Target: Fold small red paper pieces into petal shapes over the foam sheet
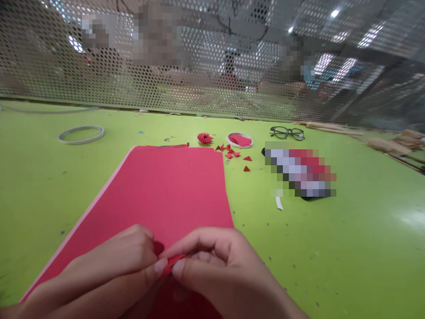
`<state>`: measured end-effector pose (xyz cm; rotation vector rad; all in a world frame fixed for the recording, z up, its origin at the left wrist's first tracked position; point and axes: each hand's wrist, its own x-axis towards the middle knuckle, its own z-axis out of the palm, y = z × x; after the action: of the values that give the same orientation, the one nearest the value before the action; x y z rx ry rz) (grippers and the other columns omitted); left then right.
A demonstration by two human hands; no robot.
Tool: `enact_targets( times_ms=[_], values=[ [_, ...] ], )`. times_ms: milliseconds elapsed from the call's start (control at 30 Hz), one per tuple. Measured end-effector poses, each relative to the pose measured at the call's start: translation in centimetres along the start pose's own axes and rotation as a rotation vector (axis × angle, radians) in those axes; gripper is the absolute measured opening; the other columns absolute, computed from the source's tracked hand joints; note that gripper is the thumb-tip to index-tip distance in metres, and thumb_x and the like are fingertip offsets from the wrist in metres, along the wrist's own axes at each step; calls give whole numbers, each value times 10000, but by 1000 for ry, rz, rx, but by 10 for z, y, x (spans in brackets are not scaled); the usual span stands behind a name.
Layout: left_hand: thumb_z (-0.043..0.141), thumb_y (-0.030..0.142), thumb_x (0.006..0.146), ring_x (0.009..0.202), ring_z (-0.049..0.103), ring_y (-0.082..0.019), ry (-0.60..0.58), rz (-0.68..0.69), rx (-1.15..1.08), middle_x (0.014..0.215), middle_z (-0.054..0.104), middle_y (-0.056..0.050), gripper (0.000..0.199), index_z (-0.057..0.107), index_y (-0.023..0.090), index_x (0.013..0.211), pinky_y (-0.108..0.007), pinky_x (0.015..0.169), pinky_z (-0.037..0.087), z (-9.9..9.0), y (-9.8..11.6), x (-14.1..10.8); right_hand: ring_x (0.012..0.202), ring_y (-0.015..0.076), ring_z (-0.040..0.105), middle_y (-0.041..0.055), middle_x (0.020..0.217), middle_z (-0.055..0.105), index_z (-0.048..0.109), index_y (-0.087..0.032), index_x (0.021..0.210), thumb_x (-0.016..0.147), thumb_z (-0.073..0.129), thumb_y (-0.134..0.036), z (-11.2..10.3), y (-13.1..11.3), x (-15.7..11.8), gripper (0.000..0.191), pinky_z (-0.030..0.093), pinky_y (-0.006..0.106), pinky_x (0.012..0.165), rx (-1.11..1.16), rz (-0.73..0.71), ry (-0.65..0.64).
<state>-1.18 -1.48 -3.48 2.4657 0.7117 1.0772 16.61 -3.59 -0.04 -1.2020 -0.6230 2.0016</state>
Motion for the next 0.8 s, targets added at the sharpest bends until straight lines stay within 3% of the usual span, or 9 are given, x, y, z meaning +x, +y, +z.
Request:
enact_targets(
  times_ms=[100,267,400,533,667,800],
  values=[
    [391,32,927,437,401,-105,80,59,12,489,455,56,359,545,193,645,-272,464,334,0,1,-1,538,58,577,-43,598,697,780,-206,680,616,895,-204,3,-1,-1,132,409,168,569,-5,-11,22],
    [407,60,941,470,438,-119,25,98,1,512,502,50,333,520,213,668,-275,488,365,-5,-1,-2,535,63,524,-48,606,655,743,-201,689,561,943,-233,5,1,-2,240,385,186,551,-69,-46,35],
    [470,50,862,472,435,-118,-19,65,-9,528,478,51,265,479,219,657,-259,486,363,-5,-4,-1,606,110,551,-23,655,677,737,-217,725,596,929,-259,0,1,-3,235,404,219,569,-205,-120,21],
    [488,20,783,469,412,-112,7,53,-30,541,455,61,219,473,221,696,-255,473,337,0,-6,-3,651,145,589,-16,689,653,706,-228,735,791,744,-244,-6,-2,-1,69,448,245,596,-619,-359,25],
    [491,11,801,478,415,-98,0,-58,-198,573,505,63,219,492,218,728,-221,449,329,2,-8,-3,677,166,632,29,738,690,695,-207,780,969,555,-230,-12,-5,-4,236,480,261,637,-1261,-721,-29],
    [566,44,857,481,393,-89,-75,-300,-557,564,441,81,298,447,226,654,-188,422,316,-3,-10,4,553,149,597,40,655,660,686,-192,748,1052,408,-296,-16,-2,-9,424,439,274,520,-1552,-867,54]
  ],
)
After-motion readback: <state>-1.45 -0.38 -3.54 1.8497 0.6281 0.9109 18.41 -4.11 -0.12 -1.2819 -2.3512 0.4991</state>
